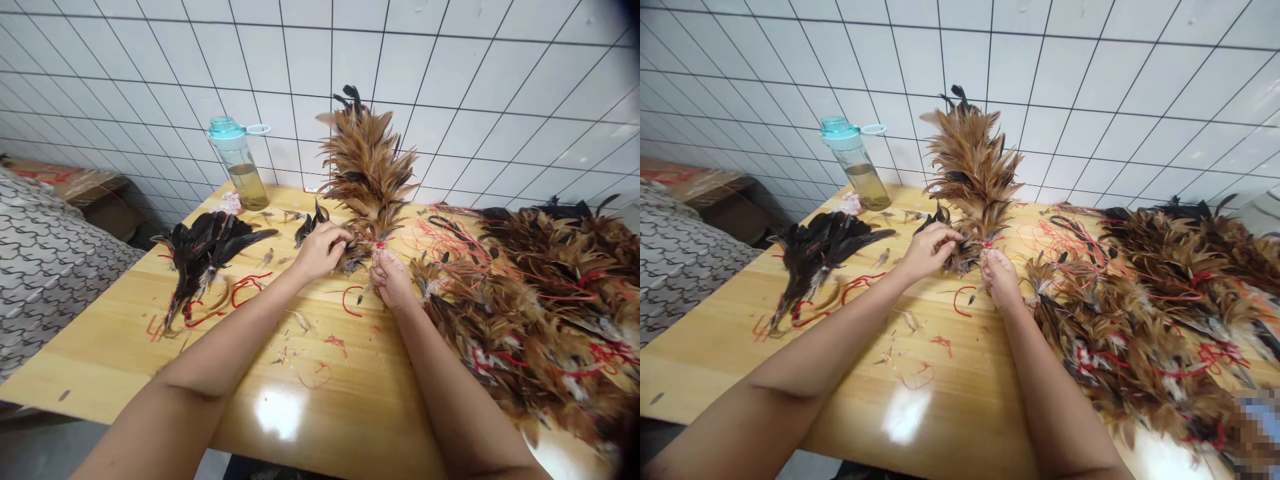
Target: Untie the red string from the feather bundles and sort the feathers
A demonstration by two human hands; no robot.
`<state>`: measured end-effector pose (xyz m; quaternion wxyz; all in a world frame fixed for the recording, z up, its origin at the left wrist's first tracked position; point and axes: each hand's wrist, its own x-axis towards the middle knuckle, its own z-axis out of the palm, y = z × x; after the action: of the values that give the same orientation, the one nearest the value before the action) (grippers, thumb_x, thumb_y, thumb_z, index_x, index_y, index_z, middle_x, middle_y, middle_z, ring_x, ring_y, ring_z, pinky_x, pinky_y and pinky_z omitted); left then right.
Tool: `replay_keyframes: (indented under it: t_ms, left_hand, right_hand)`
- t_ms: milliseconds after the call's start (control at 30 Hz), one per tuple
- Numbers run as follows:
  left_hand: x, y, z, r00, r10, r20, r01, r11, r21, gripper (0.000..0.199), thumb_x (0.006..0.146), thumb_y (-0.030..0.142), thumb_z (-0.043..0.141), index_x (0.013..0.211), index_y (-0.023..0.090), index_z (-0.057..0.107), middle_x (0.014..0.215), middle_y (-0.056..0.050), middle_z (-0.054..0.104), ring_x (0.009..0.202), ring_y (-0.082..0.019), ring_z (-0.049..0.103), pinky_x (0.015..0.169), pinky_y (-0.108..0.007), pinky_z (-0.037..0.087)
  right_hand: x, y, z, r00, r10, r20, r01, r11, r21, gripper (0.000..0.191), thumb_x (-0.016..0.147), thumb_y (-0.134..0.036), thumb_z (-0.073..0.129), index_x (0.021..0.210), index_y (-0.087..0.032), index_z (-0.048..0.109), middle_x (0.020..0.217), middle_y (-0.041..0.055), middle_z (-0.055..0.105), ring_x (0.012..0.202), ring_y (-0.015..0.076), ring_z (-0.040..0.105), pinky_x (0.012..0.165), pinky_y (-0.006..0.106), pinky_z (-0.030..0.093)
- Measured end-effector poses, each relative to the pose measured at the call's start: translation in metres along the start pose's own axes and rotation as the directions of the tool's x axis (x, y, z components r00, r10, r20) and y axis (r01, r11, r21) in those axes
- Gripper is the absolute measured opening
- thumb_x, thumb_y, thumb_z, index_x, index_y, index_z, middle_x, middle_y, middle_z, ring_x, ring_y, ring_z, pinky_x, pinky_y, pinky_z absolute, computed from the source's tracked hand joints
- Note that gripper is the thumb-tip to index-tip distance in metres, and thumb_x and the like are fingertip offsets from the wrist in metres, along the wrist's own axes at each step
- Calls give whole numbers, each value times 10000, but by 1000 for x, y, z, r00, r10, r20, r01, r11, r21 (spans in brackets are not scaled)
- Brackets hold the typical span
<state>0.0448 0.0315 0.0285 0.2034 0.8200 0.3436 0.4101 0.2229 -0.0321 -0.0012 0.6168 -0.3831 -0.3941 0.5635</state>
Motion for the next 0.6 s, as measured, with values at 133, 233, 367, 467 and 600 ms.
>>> replay_keyframes:
  t_ms: [133,233,367,467,600]
  left_hand:
    - [-2,22,13,958,-280,68,288,925,-248,242,822,386,616,874,154,662,813,-32,650,684,-126,552,664,-251,444]
    - [-4,29,21,919,-395,4,376,871,-318,329,761,475,676,785,155,605,708,-3,607,644,-118,522,626,-240,415]
    - [-8,31,30,880,-467,-82,408,833,-373,384,725,515,711,689,161,567,622,13,555,589,-106,475,574,-236,371]
    - [-9,31,32,868,-483,-111,401,816,-416,340,749,479,705,725,148,633,667,-24,626,638,-131,538,608,-246,403]
    - [-9,31,32,859,-503,-92,389,760,-520,276,775,416,673,784,140,670,748,-42,678,695,-146,588,654,-246,442]
  right_hand:
    - [0,10,3,998,-51,-24,46,984,-173,468,765,-653,614,693,-216,462,513,-99,268,428,61,187,411,210,164]
    - [-5,15,8,975,-217,-54,152,821,-550,406,857,-586,498,696,-215,470,567,-53,388,512,99,343,498,233,277]
    - [-15,12,17,939,-338,-67,52,330,-942,311,931,-414,401,777,-188,549,641,17,538,594,145,456,570,264,271]
    - [-20,7,25,945,-318,-79,-68,45,-997,315,956,-381,382,866,-166,593,684,59,611,580,159,493,561,275,232]
    - [-22,4,29,973,-218,-70,-76,-18,-997,289,961,-363,398,1006,-158,596,770,87,677,626,187,573,572,270,272]
